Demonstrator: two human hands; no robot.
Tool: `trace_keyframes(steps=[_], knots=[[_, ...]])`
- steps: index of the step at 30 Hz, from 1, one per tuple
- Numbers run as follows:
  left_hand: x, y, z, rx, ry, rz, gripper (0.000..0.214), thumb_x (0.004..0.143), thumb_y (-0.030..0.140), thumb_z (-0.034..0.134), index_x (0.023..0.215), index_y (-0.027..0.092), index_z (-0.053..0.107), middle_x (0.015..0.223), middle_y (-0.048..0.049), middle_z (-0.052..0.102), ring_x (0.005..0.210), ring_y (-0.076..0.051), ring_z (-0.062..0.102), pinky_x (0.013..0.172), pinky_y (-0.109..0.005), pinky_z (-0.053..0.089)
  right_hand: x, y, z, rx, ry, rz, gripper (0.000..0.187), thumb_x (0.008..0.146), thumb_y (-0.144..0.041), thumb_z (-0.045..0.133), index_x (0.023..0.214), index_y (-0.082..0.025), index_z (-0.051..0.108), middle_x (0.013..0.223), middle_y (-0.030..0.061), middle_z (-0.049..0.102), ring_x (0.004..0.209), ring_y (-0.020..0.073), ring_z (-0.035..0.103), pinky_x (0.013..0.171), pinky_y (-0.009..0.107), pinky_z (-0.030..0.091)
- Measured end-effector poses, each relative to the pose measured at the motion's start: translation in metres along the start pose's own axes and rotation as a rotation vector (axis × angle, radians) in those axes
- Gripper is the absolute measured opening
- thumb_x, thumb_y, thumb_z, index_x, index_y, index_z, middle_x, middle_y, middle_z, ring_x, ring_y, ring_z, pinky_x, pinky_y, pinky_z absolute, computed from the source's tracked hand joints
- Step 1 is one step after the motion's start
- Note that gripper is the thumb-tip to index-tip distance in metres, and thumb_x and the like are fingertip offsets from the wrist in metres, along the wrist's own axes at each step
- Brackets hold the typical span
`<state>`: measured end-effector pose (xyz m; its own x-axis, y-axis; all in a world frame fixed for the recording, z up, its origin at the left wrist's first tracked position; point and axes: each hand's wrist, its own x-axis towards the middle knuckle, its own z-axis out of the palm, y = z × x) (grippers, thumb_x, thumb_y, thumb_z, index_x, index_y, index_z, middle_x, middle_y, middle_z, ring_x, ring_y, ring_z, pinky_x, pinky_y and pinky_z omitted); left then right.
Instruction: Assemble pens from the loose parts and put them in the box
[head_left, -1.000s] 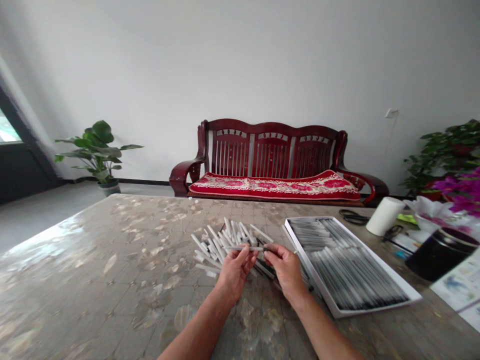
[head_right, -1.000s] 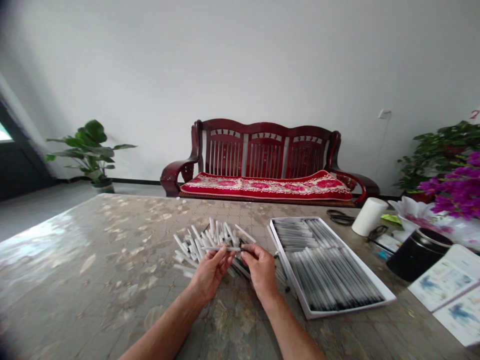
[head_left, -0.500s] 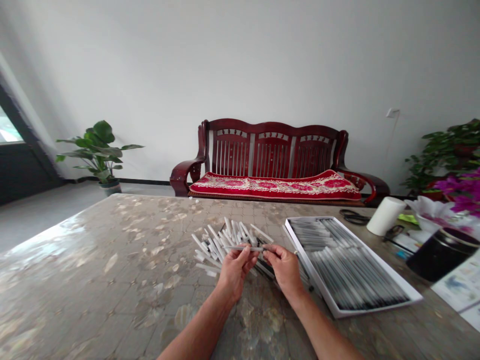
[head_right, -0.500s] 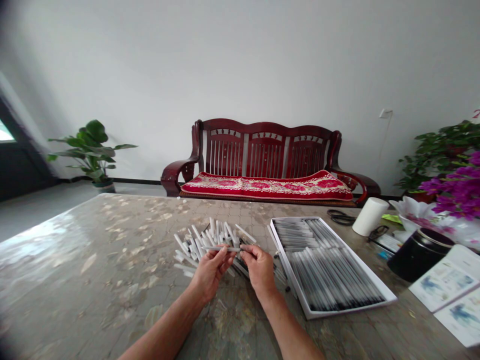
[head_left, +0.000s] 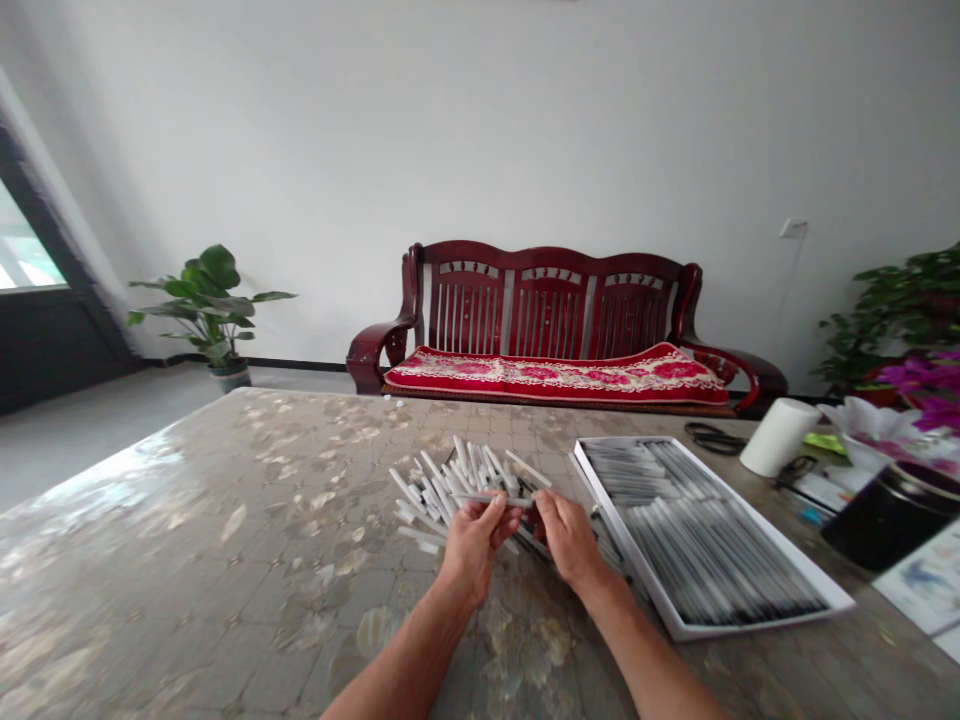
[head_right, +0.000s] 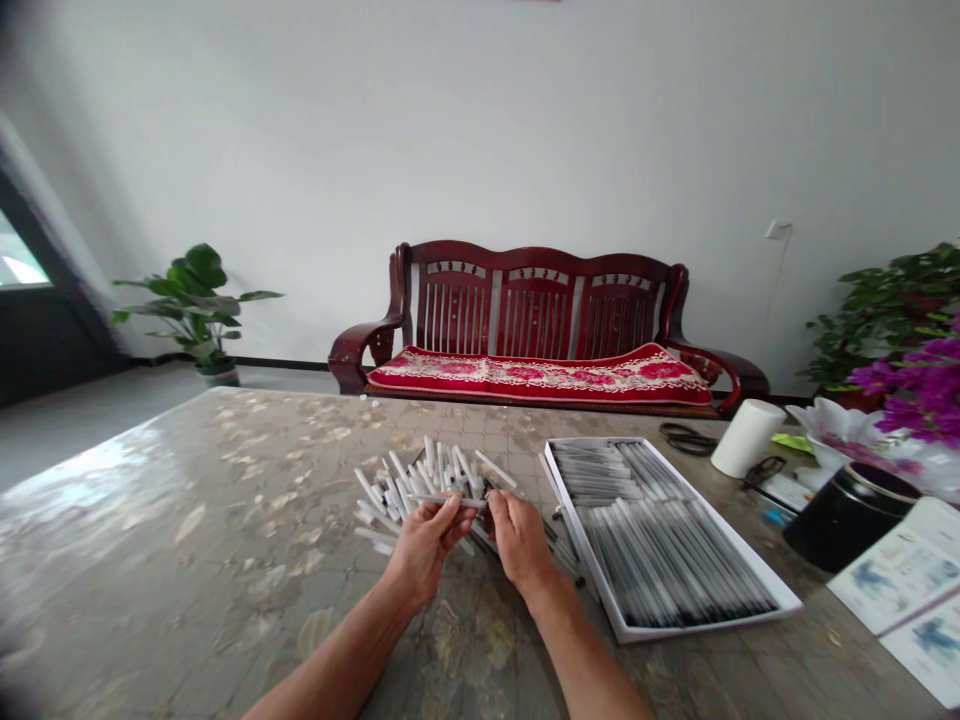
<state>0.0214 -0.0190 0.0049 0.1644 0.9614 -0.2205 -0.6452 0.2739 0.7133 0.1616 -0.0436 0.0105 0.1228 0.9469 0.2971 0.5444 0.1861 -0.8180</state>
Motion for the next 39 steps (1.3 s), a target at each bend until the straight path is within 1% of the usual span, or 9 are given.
trace_keyframes(steps=[2, 4, 9, 15, 20, 25, 30, 35, 39], knots=[[0.000, 0.000, 0.001, 0.000, 0.014, -0.009, 0.028, 0.061, 0.026, 0.086, 0.075, 0.012, 0.067, 0.068, -0.0040, 0.071, 0.062, -0.013, 0.068, 0.059, -0.019, 0.056, 0.000, 0.001, -0.001, -0.011, 0.015, -0.060, 0.032, 0.094, -0.045, 0.038, 0.082, -0.022, 0.057, 0.072, 0.0008, 0.065, 0.064, 0.0166, 0.059, 0.059, 0.025, 0.041], [-0.001, 0.000, 0.002, 0.007, 0.015, -0.013, 0.027, 0.061, 0.025, 0.086, 0.075, 0.012, 0.067, 0.067, -0.0038, 0.071, 0.062, -0.013, 0.068, 0.059, -0.019, 0.056, -0.001, 0.003, -0.002, -0.075, 0.035, -0.102, 0.027, 0.092, -0.043, 0.041, 0.083, -0.022, 0.055, 0.073, 0.0003, 0.063, 0.066, 0.0166, 0.058, 0.060, 0.025, 0.040], [-0.001, -0.002, 0.002, 0.027, -0.001, -0.006, 0.028, 0.060, 0.025, 0.086, 0.076, 0.012, 0.068, 0.067, -0.0041, 0.071, 0.061, -0.013, 0.068, 0.058, -0.019, 0.056, 0.000, 0.003, 0.000, -0.169, 0.051, -0.035, 0.043, 0.096, -0.046, 0.029, 0.064, -0.024, 0.049, 0.055, 0.0003, 0.056, 0.055, 0.0175, 0.055, 0.055, 0.027, 0.035], [0.001, -0.003, -0.001, 0.028, 0.010, 0.000, 0.035, 0.055, 0.032, 0.088, 0.074, 0.012, 0.067, 0.065, -0.0035, 0.070, 0.061, -0.012, 0.067, 0.058, -0.020, 0.056, 0.000, 0.003, 0.001, -0.123, 0.016, -0.105, 0.035, 0.093, -0.047, 0.038, 0.077, -0.022, 0.057, 0.065, 0.0007, 0.062, 0.062, 0.0167, 0.058, 0.058, 0.025, 0.038], [0.001, -0.006, -0.001, 0.054, 0.005, 0.001, 0.041, 0.051, 0.038, 0.089, 0.073, 0.012, 0.066, 0.064, -0.0038, 0.070, 0.060, -0.013, 0.067, 0.057, -0.020, 0.056, 0.000, 0.009, 0.005, -0.028, 0.029, 0.001, 0.052, 0.096, -0.052, 0.028, 0.059, -0.022, 0.052, 0.049, 0.0009, 0.054, 0.050, 0.0163, 0.053, 0.052, 0.027, 0.036], [0.001, -0.007, -0.003, 0.066, 0.018, 0.009, 0.040, 0.052, 0.040, 0.088, 0.071, 0.013, 0.065, 0.064, -0.0042, 0.070, 0.060, -0.013, 0.067, 0.058, -0.021, 0.055, -0.001, 0.008, 0.005, -0.011, 0.000, -0.046, 0.038, 0.091, -0.053, 0.042, 0.073, -0.022, 0.055, 0.056, -0.0016, 0.056, 0.052, 0.0145, 0.052, 0.052, 0.024, 0.036], [0.000, -0.007, -0.001, 0.091, 0.017, 0.037, 0.042, 0.052, 0.043, 0.087, 0.071, 0.012, 0.066, 0.063, -0.0048, 0.070, 0.059, -0.013, 0.066, 0.058, -0.022, 0.055, -0.001, 0.008, 0.009, 0.205, -0.047, 0.176, 0.053, 0.088, -0.066, 0.036, 0.062, -0.022, 0.051, 0.046, -0.0029, 0.048, 0.038, 0.0129, 0.044, 0.040, 0.025, 0.032], [-0.002, -0.006, 0.000, 0.128, 0.027, 0.043, 0.041, 0.053, 0.043, 0.086, 0.070, 0.012, 0.065, 0.062, -0.0047, 0.069, 0.057, -0.014, 0.066, 0.057, -0.022, 0.053, -0.001, 0.004, 0.010, 0.281, -0.038, 0.114, 0.047, 0.081, -0.065, 0.051, 0.064, -0.022, 0.052, 0.047, -0.0048, 0.047, 0.041, 0.0115, 0.045, 0.041, 0.023, 0.033], [-0.006, -0.006, 0.005, 0.212, -0.051, 0.139, 0.041, 0.054, 0.042, 0.085, 0.075, 0.013, 0.065, 0.060, -0.0029, 0.068, 0.056, -0.015, 0.065, 0.055, -0.025, 0.053, -0.003, 0.004, 0.012, 0.480, -0.100, 0.388, 0.052, 0.076, -0.073, 0.048, 0.062, -0.023, 0.047, 0.042, -0.0082, 0.037, 0.031, 0.0083, 0.030, 0.031, 0.022, 0.020]])
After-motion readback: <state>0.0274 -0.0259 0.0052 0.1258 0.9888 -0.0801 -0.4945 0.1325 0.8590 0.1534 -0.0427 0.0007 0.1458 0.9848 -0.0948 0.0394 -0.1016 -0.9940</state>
